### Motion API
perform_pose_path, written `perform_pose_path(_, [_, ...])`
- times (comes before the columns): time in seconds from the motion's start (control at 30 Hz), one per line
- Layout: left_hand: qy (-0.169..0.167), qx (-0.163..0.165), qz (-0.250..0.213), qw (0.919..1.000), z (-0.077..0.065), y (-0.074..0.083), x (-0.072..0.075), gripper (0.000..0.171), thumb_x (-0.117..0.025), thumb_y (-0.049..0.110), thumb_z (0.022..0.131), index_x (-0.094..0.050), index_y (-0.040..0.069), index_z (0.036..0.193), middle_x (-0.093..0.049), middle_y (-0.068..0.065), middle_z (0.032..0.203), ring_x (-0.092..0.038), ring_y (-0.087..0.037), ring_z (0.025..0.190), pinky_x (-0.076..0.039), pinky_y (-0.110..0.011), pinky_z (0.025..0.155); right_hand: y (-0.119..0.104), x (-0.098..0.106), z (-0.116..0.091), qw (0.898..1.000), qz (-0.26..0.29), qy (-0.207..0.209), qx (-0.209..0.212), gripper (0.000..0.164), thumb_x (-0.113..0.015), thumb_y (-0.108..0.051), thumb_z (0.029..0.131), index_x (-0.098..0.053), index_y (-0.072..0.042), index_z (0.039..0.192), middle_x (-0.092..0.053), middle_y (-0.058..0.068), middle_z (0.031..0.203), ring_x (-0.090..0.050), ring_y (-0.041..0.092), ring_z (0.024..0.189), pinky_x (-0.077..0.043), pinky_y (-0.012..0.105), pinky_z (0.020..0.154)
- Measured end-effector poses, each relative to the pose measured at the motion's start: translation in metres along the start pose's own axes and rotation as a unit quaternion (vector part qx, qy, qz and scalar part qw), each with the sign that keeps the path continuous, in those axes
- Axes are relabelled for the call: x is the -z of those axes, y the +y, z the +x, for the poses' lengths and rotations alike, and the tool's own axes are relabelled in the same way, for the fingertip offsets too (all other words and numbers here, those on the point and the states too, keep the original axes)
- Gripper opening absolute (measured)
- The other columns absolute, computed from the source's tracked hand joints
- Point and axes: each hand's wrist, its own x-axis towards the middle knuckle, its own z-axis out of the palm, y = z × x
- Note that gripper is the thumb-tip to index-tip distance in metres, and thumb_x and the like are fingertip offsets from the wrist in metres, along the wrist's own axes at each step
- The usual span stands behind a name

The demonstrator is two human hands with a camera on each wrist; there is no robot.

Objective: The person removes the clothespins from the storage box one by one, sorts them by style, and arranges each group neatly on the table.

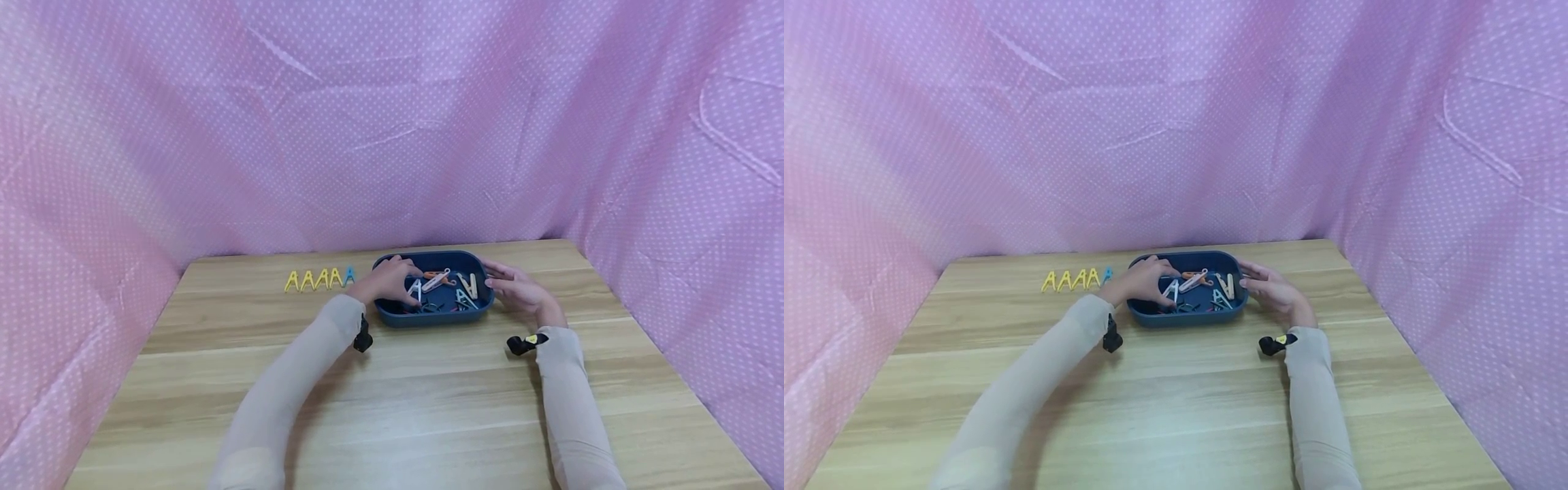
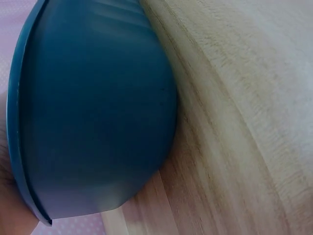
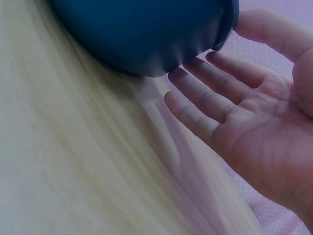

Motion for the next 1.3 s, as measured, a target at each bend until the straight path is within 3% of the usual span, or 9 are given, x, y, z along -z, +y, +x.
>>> perform_pose_path(0.2, [-0.009, -0.007, 0.010, 0.9999, -0.003, -0.002, 0.002, 0.070, -0.083, 0.048, 0.082, -0.061, 0.019, 0.142, -0.054, -0.006, 0.150, -0.049, -0.028, 0.129, -0.041, -0.047, 0.111, 0.000, 0.000, -0.001, 1.000, 0.006, 0.003, -0.004, 0.066, -0.047, 0.001, 0.104, -0.013, 0.005, 0.160, -0.009, 0.027, 0.168, -0.046, -0.003, 0.133, -0.041, 0.014, 0.107])
perform_pose_path(0.43, [-0.008, -0.013, 0.019, 0.9997, -0.008, -0.003, 0.008, 0.071, -0.086, 0.048, 0.079, -0.063, 0.020, 0.139, -0.057, -0.003, 0.146, -0.049, -0.025, 0.126, -0.038, -0.048, 0.112, -0.004, -0.002, -0.001, 0.997, 0.066, 0.025, -0.014, 0.068, -0.047, 0.003, 0.102, -0.011, 0.006, 0.160, -0.014, 0.025, 0.167, -0.052, 0.002, 0.129, -0.044, 0.017, 0.105])
perform_pose_path(0.63, [-0.020, -0.014, 0.022, 0.9995, -0.013, -0.004, 0.006, 0.068, -0.084, 0.050, 0.080, -0.063, 0.023, 0.139, -0.056, -0.002, 0.148, -0.048, -0.026, 0.128, -0.036, -0.050, 0.115, -0.004, -0.001, -0.002, 0.998, 0.042, 0.018, -0.031, 0.068, -0.046, 0.003, 0.103, -0.010, 0.005, 0.160, -0.008, 0.026, 0.168, -0.050, -0.001, 0.130, -0.042, 0.015, 0.105])
perform_pose_path(1.13, [-0.027, -0.048, 0.030, 0.9980, -0.012, 0.005, 0.011, 0.045, -0.087, 0.038, 0.080, -0.074, 0.025, 0.121, -0.063, 0.000, 0.134, -0.052, -0.023, 0.119, -0.041, -0.047, 0.108, -0.002, 0.000, 0.001, 0.998, 0.058, 0.015, -0.005, 0.067, -0.045, 0.005, 0.102, -0.010, 0.006, 0.160, -0.007, 0.030, 0.167, -0.052, 0.001, 0.130, -0.042, 0.018, 0.107])
perform_pose_path(1.3, [-0.039, -0.048, 0.018, 0.9979, -0.014, 0.006, 0.006, 0.038, -0.087, 0.034, 0.081, -0.076, 0.027, 0.117, -0.060, -0.003, 0.142, -0.049, -0.026, 0.129, -0.038, -0.049, 0.113, -0.001, -0.002, 0.002, 0.999, 0.047, 0.007, -0.007, 0.066, -0.045, 0.004, 0.103, -0.010, 0.007, 0.159, -0.009, 0.028, 0.166, -0.052, 0.001, 0.130, -0.043, 0.018, 0.107])
